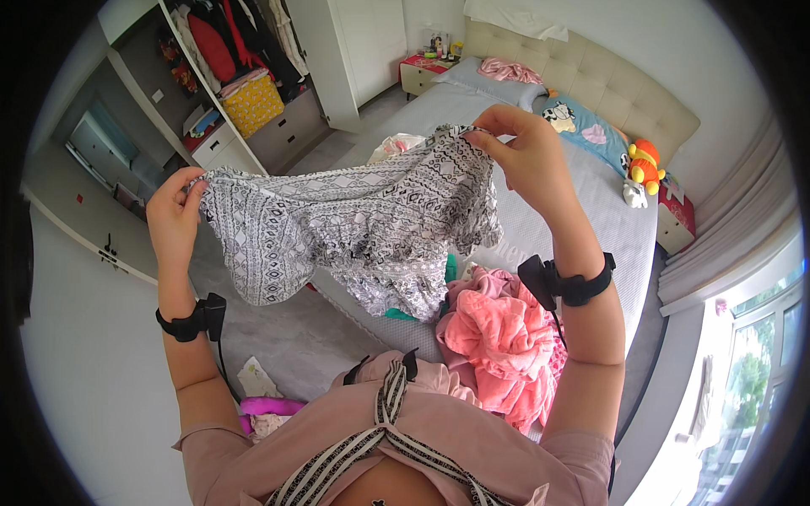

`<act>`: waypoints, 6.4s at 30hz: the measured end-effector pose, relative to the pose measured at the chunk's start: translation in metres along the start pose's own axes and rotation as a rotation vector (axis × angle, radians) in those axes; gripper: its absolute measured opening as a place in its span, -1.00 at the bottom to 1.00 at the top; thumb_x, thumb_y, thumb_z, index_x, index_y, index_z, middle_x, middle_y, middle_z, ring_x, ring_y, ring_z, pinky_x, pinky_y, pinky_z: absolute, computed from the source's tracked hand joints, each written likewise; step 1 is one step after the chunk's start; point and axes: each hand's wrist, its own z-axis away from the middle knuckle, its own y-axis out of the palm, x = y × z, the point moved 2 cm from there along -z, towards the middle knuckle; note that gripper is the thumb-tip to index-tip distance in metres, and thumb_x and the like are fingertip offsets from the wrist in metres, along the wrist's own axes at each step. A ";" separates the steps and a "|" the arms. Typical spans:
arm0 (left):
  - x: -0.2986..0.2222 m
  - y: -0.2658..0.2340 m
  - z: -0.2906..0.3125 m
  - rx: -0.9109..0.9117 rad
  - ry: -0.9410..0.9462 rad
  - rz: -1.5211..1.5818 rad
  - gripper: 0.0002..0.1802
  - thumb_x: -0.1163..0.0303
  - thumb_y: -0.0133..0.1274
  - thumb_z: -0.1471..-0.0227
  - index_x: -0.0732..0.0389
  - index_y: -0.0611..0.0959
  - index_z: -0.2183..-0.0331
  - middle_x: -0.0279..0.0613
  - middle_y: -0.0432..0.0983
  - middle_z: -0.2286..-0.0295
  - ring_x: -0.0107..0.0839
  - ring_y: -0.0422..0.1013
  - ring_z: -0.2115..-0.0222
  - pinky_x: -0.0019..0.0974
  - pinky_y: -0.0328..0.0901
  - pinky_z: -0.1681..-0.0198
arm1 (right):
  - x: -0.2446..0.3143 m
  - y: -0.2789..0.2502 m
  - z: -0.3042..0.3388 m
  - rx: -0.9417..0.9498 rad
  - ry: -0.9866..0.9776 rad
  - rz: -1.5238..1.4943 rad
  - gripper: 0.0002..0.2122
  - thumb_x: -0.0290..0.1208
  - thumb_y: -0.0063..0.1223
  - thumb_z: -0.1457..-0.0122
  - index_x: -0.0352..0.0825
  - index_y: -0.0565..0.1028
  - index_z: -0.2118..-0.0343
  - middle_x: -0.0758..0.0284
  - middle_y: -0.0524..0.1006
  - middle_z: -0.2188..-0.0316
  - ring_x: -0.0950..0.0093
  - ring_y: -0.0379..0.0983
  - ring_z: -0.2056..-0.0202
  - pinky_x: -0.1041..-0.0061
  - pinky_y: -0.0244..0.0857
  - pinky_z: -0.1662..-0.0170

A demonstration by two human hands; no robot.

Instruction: The person folds a small patterned cloth and places it into a closet. Then, the person folds a larger patterned cloth on the bed and places it on the window sill.

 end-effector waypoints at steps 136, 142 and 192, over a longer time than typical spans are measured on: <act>0.020 0.039 -0.001 0.154 -0.380 0.842 -0.76 0.33 -0.03 -0.15 0.26 0.52 0.19 -0.31 0.50 0.33 -0.54 0.43 0.36 -0.43 0.40 0.31 | -0.126 0.117 0.087 0.577 0.566 -1.260 -0.73 -0.33 0.07 -0.15 -0.41 0.48 0.16 0.41 0.54 0.31 0.66 0.44 0.39 0.63 0.33 0.25; 0.054 0.124 0.080 0.398 -0.249 0.756 -0.57 0.50 0.08 -0.03 0.32 0.36 0.04 -0.16 0.43 0.16 -0.44 0.39 0.15 -0.37 0.25 0.01 | -0.119 0.138 0.093 0.544 0.701 -1.827 -0.66 -0.29 -0.15 -0.24 -0.44 0.38 0.04 0.18 0.47 0.07 0.33 0.47 0.11 0.33 0.36 0.02; 0.030 0.197 0.146 0.363 -0.894 1.439 -0.55 0.34 -0.10 -0.11 0.37 0.35 0.00 -0.10 0.39 0.09 -0.28 0.36 0.09 -0.21 0.23 -0.02 | -0.087 0.140 0.101 0.012 0.758 -1.501 -0.66 -0.59 -0.19 0.00 -0.48 0.37 0.10 0.19 0.48 0.17 0.38 0.46 0.19 0.42 0.35 0.10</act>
